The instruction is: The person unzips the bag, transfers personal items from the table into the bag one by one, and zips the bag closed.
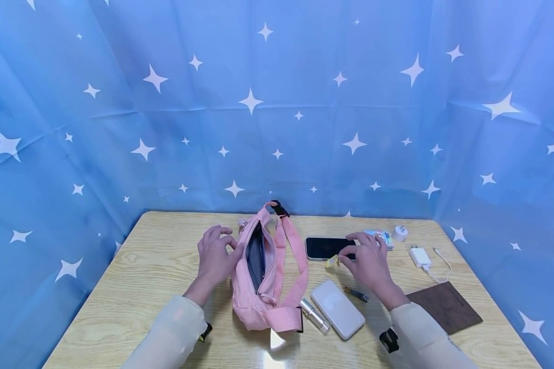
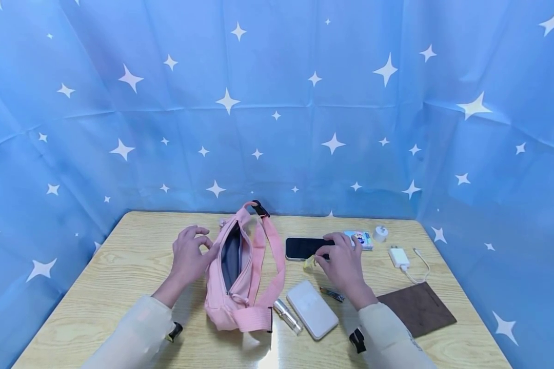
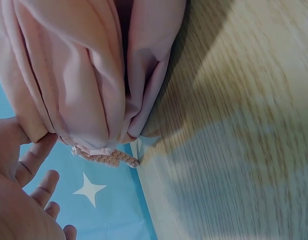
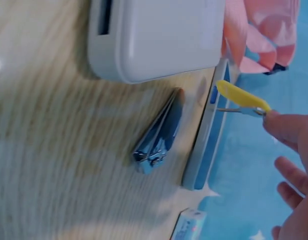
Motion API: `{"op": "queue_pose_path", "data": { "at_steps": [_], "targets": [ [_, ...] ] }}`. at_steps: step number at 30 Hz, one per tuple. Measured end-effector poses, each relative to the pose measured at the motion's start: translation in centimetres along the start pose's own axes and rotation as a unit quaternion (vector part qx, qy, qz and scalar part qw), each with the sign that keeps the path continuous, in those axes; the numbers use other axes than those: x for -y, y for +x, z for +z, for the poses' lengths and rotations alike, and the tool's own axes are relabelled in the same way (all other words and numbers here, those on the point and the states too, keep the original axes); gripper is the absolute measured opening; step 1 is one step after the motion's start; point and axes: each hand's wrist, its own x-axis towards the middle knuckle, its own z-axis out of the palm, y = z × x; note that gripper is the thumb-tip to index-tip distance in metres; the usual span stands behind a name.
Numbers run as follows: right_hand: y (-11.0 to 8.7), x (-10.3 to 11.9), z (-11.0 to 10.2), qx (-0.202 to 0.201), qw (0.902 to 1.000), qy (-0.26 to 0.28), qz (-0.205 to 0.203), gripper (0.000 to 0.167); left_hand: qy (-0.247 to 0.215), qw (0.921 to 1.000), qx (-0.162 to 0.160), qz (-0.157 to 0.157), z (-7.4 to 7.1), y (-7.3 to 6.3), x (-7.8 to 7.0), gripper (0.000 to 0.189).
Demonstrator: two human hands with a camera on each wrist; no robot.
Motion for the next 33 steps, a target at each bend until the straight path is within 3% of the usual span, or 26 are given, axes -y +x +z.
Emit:
{"op": "queue_pose_path", "data": {
  "at_steps": [13, 33],
  "targets": [
    [1.9, 1.5, -0.4, -0.03, 0.9991, 0.016, -0.023, 0.007, -0.003, 1.0, 0.004, -0.003, 0.0, -0.1, -0.4, 0.024],
    [7.1, 9.4, -0.7, -0.03, 0.9957, 0.037, -0.08, 0.005, -0.003, 1.0, 0.002, -0.005, 0.5, -0.2, -0.7, 0.024]
  ]
}}
